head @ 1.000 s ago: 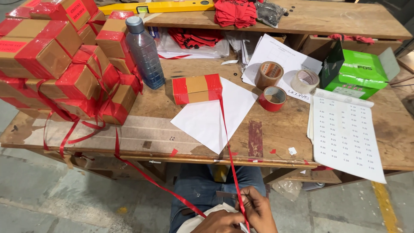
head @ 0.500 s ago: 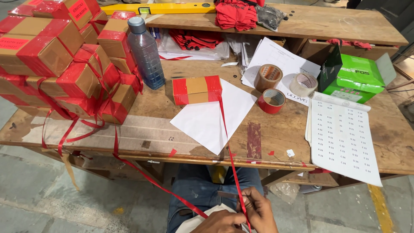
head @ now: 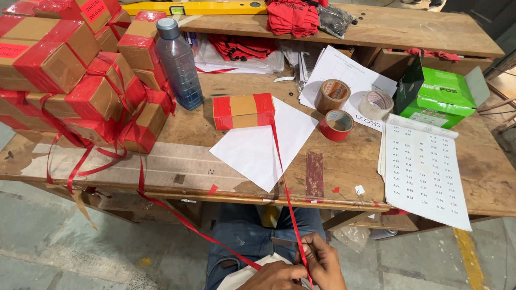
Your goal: The person wraps cardboard boxes with red tape, ties red ribbon around a box, and stacks finished boxes on the table. They then handle red fabric pouches, opening and folding them on the table.
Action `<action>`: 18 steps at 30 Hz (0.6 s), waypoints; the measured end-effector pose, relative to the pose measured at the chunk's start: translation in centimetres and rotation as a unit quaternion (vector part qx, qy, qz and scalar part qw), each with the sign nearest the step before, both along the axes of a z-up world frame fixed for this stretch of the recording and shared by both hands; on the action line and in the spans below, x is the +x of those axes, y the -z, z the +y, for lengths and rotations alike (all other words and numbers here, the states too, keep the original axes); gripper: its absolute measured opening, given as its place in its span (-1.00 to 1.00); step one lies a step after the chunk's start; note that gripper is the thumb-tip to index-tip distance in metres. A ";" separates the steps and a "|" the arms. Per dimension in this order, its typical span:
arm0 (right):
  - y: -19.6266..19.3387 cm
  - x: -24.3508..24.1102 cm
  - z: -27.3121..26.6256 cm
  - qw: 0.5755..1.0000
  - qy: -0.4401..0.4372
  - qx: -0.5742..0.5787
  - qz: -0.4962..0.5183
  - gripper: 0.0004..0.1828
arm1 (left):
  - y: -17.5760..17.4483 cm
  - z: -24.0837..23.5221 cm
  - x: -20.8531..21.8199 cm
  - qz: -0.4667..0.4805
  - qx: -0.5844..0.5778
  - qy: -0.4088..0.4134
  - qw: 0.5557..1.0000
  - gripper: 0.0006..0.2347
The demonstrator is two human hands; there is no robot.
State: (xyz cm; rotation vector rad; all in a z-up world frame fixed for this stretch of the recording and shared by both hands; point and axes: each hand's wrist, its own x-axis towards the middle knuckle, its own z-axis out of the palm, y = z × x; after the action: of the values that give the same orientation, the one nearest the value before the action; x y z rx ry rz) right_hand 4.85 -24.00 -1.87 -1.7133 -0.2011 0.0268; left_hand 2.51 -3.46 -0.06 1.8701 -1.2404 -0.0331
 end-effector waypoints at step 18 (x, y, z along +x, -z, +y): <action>0.3 0.0 -0.2 1.000 -0.005 -0.008 -0.004 -0.92 | 0.8 -0.2 -0.2 -0.011 0.018 -0.009 1.000 -0.79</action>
State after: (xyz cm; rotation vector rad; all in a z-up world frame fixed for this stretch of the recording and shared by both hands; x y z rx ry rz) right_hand 4.84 -24.23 -2.15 -1.7280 -0.2152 0.0295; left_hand 2.33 -3.63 -0.89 1.9175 -1.2454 -0.0246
